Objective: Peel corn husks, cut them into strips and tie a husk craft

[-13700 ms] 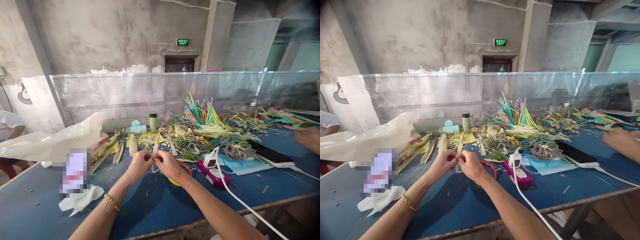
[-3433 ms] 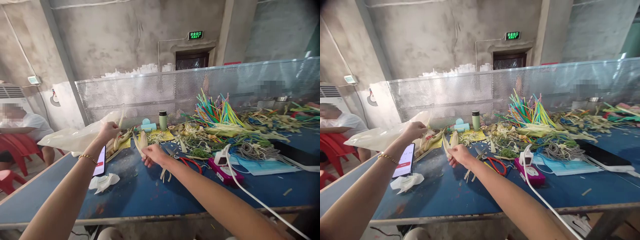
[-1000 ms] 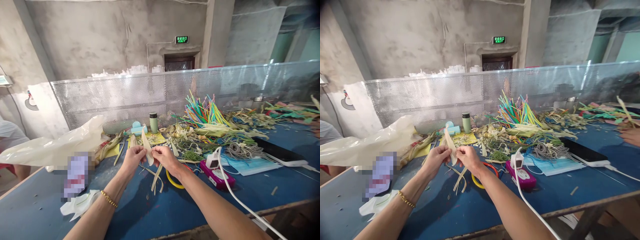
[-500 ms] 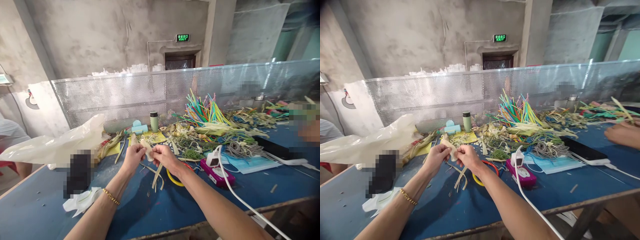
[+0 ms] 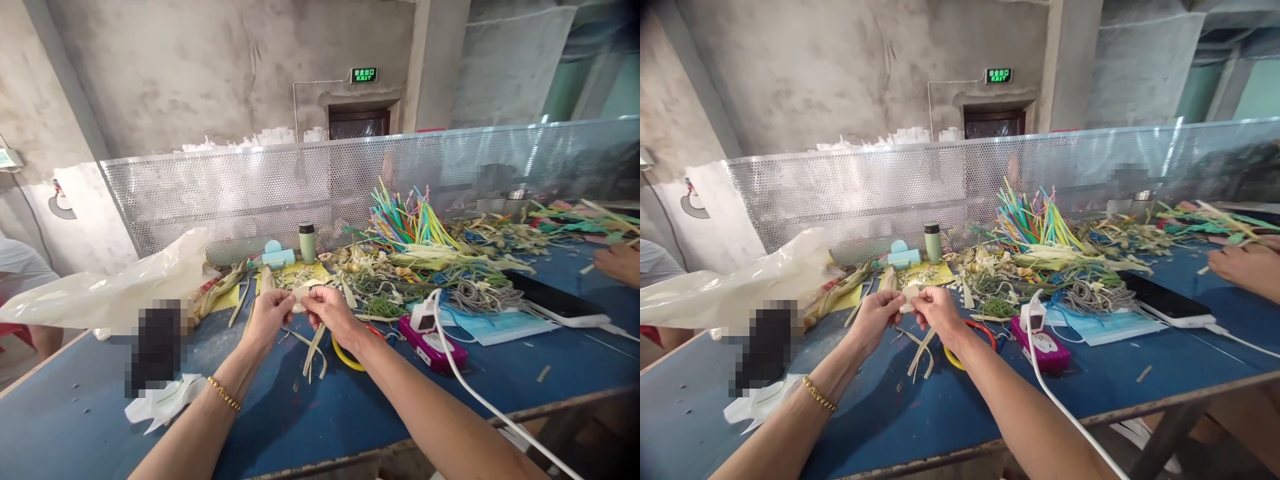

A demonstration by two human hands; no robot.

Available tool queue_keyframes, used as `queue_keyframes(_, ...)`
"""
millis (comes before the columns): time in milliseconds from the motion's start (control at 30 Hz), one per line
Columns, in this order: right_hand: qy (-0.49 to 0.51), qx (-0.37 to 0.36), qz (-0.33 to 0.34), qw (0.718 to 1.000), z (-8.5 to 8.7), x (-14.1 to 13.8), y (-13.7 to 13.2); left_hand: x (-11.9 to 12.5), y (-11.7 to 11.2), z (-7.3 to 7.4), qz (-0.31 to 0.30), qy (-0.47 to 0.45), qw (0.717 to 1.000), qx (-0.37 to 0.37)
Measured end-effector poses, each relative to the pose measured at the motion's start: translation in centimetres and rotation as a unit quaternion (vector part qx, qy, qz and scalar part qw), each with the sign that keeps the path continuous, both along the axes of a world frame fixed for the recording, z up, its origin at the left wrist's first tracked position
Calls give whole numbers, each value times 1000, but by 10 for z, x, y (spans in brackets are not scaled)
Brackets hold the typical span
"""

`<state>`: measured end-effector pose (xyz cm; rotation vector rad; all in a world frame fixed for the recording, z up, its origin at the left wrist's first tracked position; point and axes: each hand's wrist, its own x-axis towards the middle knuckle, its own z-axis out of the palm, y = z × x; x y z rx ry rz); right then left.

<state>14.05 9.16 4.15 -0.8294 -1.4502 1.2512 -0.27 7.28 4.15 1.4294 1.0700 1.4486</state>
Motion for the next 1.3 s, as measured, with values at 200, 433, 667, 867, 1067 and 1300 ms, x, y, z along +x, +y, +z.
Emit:
queue_keyframes(200,15,-12,-12,1000,1,2,-1,-2,2,0,69,44,996,28)
queue_keyframes(433,-22,-28,3,999,4,2,-5,-3,-1,7,50,68,994,74)
queue_keyframes(667,-133,22,69,988,-7,-3,-7,-12,-4,14,74,-16,994,74)
queue_keyframes(867,-112,-11,76,991,-4,-2,-10,-14,-7,22,61,-41,995,71)
queue_keyframes(1067,-143,28,63,987,-3,-2,-10,-10,-6,18,60,23,996,62)
queue_keyframes(1300,-103,120,-54,986,5,6,-5,1,-1,0,9,118,990,71)
